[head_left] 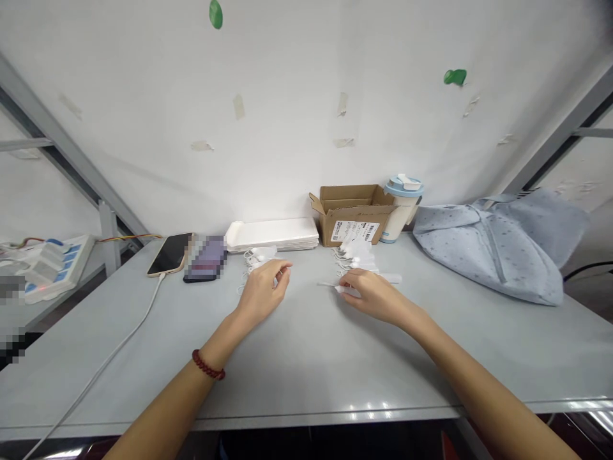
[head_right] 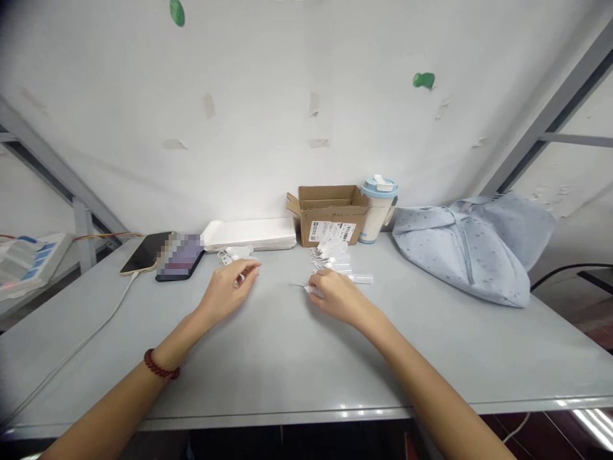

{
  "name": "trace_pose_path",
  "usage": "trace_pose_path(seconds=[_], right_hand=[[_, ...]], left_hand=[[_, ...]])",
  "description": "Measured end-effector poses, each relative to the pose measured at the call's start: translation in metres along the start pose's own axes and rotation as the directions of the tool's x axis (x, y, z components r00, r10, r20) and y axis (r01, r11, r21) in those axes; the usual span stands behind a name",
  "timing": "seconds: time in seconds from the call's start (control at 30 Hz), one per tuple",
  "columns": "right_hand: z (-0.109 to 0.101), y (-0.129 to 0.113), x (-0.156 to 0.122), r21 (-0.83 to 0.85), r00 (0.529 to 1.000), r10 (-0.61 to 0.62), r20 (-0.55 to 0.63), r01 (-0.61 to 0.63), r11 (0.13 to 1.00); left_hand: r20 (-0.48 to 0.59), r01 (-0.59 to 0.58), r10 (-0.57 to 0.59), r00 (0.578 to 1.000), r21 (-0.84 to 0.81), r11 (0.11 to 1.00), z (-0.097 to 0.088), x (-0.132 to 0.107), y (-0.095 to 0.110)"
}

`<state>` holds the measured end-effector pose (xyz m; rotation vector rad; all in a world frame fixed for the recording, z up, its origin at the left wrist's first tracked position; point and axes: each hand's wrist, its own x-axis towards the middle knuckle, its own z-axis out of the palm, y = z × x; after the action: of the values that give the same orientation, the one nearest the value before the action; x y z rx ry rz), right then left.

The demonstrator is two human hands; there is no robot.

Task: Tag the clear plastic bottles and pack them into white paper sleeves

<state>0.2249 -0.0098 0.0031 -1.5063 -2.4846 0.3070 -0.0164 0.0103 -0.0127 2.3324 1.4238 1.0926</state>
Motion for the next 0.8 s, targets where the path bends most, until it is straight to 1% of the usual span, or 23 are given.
trace_pose_path(seconds=[0.07, 0.13, 0.23, 0.3, 0.4, 0.57, 0.7, 0.8], right_hand=[[0.0, -0.002, -0.001, 0.102, 0.997, -0.038, -0.064, 0.045, 0.994], [0.001, -0.005, -0.001, 0.205, 0.992, -0.061, -0.11, 0.083, 0.975], [0.002, -0.013, -0.002, 0.325, 0.99, -0.061, -0.131, 0.101, 0.94], [0.003, -0.017, -0.003, 0.369, 0.99, -0.057, -0.127, 0.1, 0.924], [0.003, -0.02, -0.003, 0.39, 0.989, -0.066, -0.129, 0.112, 0.914], [0.001, -0.023, -0.003, 0.384, 0.988, -0.088, -0.13, 0.132, 0.914], [0.001, -0.024, -0.004, 0.386, 0.987, -0.095, -0.129, 0.138, 0.912], [0.002, -0.025, -0.004, 0.384, 0.985, -0.105, -0.139, 0.151, 0.911]], left_hand=[[0.045, 0.002, -0.001, 0.999, -0.031, 1.0, 0.001, -0.001, 0.004], [0.11, 0.03, -0.02, 0.994, -0.09, 0.995, 0.001, -0.001, 0.008], [0.225, 0.091, -0.051, 0.973, -0.171, 0.981, 0.001, -0.001, 0.014], [0.283, 0.123, -0.064, 0.957, -0.193, 0.974, 0.001, -0.002, 0.017], [0.335, 0.172, -0.089, 0.938, -0.227, 0.959, 0.0, -0.002, 0.02], [0.363, 0.267, -0.14, 0.921, -0.328, 0.906, -0.002, -0.001, 0.02], [0.362, 0.286, -0.15, 0.92, -0.358, 0.889, -0.002, -0.001, 0.019], [0.386, 0.272, -0.123, 0.914, -0.359, 0.893, -0.002, -0.002, 0.02]])
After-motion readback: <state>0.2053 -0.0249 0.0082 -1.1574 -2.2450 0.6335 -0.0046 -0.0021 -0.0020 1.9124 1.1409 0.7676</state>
